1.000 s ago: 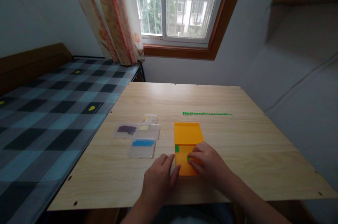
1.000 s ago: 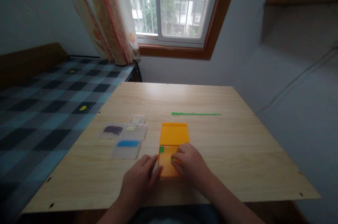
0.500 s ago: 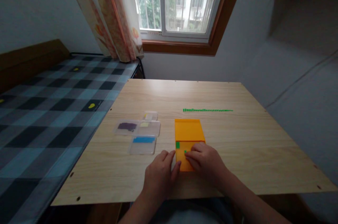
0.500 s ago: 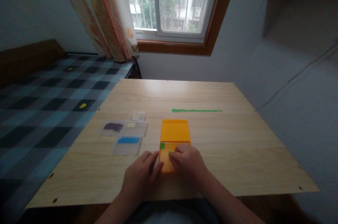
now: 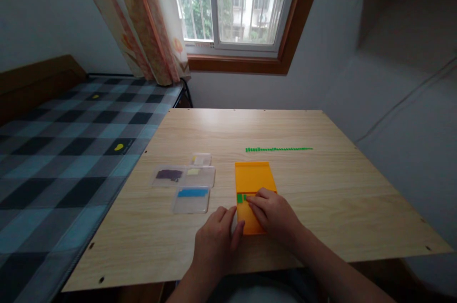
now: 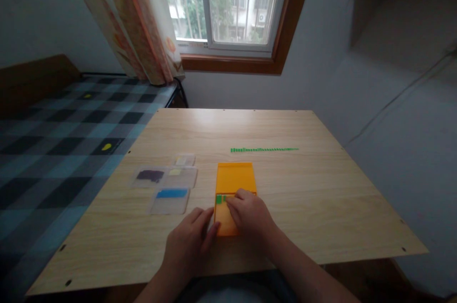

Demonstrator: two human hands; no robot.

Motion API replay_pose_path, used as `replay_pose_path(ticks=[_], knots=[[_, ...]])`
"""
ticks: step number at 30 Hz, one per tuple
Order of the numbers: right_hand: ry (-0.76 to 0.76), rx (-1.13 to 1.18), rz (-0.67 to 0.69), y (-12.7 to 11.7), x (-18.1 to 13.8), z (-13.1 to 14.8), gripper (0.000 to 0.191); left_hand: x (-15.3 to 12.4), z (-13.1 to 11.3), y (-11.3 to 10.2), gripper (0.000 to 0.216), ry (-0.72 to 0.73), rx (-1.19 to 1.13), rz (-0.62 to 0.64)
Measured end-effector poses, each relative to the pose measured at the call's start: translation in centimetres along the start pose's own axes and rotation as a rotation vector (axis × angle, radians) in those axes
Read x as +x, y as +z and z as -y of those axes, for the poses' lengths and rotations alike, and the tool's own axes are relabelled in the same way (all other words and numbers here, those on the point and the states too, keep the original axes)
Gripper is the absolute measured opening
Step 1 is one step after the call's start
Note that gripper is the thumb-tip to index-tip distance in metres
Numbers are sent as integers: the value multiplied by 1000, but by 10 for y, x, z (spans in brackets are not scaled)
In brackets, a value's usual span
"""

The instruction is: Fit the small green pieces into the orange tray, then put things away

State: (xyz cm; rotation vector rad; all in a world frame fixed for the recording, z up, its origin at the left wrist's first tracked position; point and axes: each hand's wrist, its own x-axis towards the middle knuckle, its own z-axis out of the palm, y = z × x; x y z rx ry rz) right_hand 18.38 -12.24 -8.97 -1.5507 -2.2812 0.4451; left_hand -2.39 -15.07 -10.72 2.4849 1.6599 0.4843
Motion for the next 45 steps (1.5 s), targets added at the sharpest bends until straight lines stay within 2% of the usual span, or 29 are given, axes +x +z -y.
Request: replay_pose_path(ticks=[14, 26, 35, 45], knots=[[27, 7, 1, 2, 2, 1, 27, 0, -1, 1, 23, 15, -22, -33], [56, -67, 35, 0, 4, 5, 26, 1, -4, -2, 24, -20, -2, 20], [83, -108, 57, -2, 6, 9, 26, 1, -4, -3, 24, -7, -1, 10], [99, -115, 36, 0, 6, 10, 27, 2, -4, -2, 24, -17, -1, 29]])
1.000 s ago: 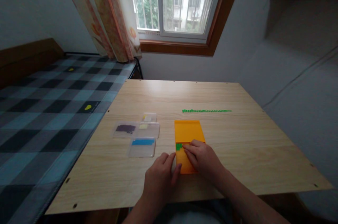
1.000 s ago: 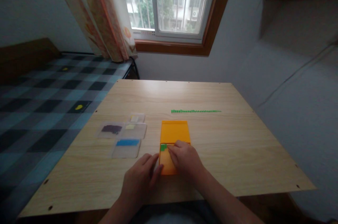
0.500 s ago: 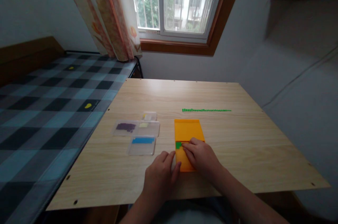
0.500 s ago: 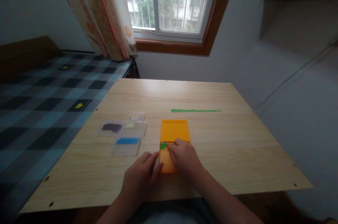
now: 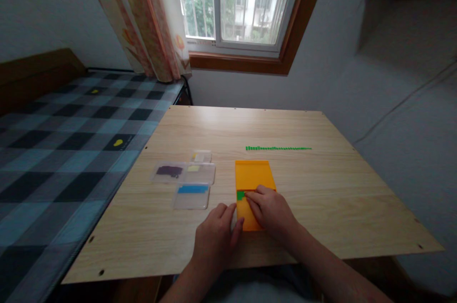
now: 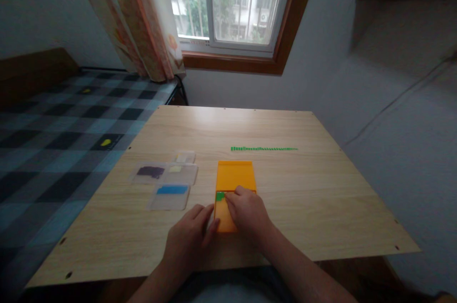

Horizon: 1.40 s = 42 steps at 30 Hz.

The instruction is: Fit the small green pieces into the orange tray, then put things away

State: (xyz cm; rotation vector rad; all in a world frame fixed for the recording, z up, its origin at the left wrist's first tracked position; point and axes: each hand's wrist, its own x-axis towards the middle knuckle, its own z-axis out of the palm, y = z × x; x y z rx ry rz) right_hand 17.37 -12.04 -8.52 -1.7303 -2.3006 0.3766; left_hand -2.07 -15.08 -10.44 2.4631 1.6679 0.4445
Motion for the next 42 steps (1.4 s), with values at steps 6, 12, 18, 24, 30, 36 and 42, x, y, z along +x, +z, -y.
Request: replay_pose_path(ticks=[6, 12, 18, 24, 30, 36, 42], knots=[[10, 10, -13, 0, -1, -1, 28, 0, -1, -1, 23, -2, 12, -11], [-5, 62, -29, 3, -2, -2, 26, 0, -1, -1, 24, -8, 13, -2], [-137, 245, -161, -12, -8, -12, 28, -1, 3, 4, 29, 10, 18, -39], [-120, 93, -271, -54, 51, -52, 24, -1, 4, 5, 34, 3, -11, -45], [-12, -53, -182, -50, 138, -76, 23, -2, 6, 6, 35, 6, -55, -100], [-15, -113, -100, -29, 160, -74, 23, -1, 6, 7, 35, 9, -71, -136], [12, -139, -75, -27, 163, -68, 20, -1, 6, 6, 38, 23, -91, -123]])
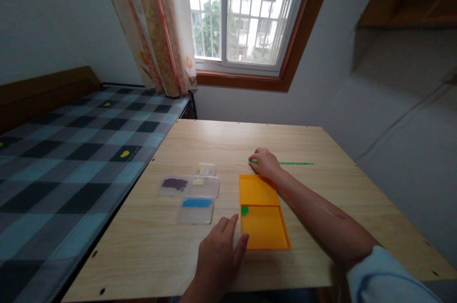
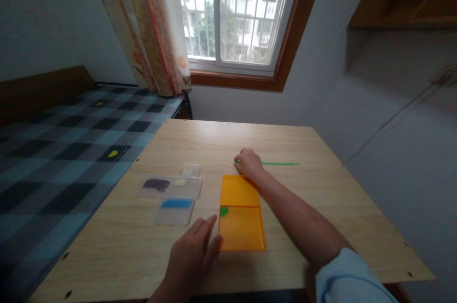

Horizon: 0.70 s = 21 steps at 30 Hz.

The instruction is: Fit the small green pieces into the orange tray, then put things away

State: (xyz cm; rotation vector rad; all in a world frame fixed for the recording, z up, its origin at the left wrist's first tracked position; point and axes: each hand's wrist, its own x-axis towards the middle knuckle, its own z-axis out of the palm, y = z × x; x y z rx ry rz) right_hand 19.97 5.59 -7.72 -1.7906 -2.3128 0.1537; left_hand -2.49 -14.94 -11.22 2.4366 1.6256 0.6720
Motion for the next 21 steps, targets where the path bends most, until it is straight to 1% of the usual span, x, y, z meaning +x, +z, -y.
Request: replay_pose_path(ticks=[3, 6, 8, 11, 14, 16, 18, 21], knots=[[-2, 13, -8, -8, -2, 7, 18, 0, 0, -1, 38, 5, -8, -2], [-24, 48, -29, -23, -19, 16, 17, 0, 0, -2, 38, -1, -2, -6], [-58, 88, -42, -34, -44, 23, 16, 0, -1, -1, 36, -11, 14, -3], [-165, 218, -58, -44, -94, 32, 13, 1, -2, -1, 35, -17, 43, 8], [-203, 254, 22, -40, -141, 38, 12, 1, -3, -1, 33, -15, 63, 19], [-185, 235, 65, -33, -161, 41, 12, 1, -4, 0, 33, -12, 65, 28], [-160, 206, 90, -25, -171, 45, 11, 1, -4, 0, 33, -12, 66, 40], [-136, 147, 123, -15, -171, 52, 11, 1, -4, 0, 32, -24, 72, 56]])
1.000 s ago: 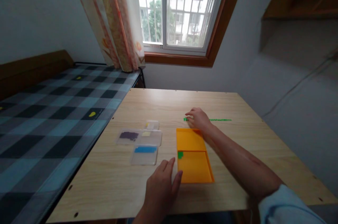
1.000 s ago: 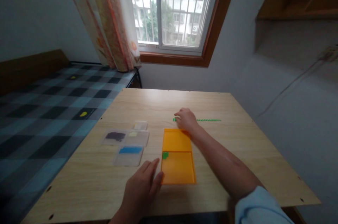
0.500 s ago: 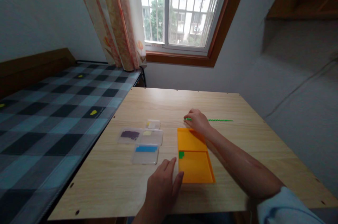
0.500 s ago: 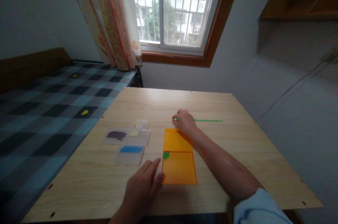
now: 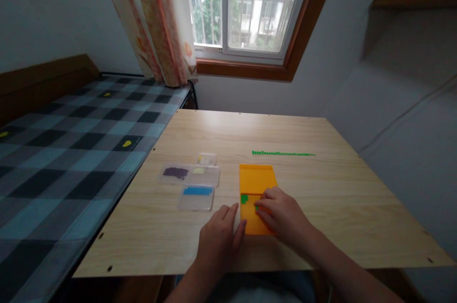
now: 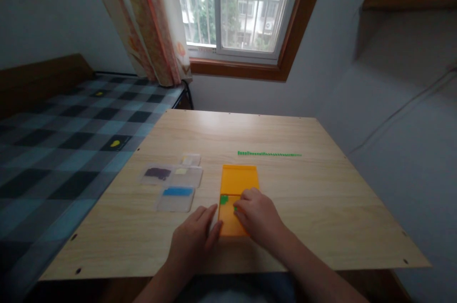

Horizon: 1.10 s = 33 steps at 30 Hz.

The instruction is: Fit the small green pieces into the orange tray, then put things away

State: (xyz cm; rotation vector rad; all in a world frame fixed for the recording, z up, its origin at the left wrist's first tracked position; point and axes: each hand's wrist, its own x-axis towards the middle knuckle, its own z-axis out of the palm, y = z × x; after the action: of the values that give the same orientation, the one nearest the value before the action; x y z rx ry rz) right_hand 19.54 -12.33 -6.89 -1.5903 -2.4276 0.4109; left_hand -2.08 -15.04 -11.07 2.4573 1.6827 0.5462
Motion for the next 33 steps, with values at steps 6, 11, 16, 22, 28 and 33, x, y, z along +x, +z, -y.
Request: replay_pose_path(ticks=[6, 11, 16, 22, 28, 33], knots=[[-3, -20, -53, 6, 6, 0, 12, 1, -2, -4, 33, -36, 11, 45], [-32, 2, -108, 9, -1, -8, 17, 2, -3, -6, 33, -51, 4, 75], [-12, 14, -101, 15, -1, -4, 23, 3, -4, -7, 33, -60, 7, 92], [37, 20, -84, 16, 6, 5, 24, 2, -2, -6, 33, -53, 20, 98], [33, 18, -138, 19, 9, 5, 26, 1, -2, -5, 33, -31, 7, 75], [40, 19, -135, 17, 7, 4, 26, 1, -2, -5, 31, -27, -1, 56]])
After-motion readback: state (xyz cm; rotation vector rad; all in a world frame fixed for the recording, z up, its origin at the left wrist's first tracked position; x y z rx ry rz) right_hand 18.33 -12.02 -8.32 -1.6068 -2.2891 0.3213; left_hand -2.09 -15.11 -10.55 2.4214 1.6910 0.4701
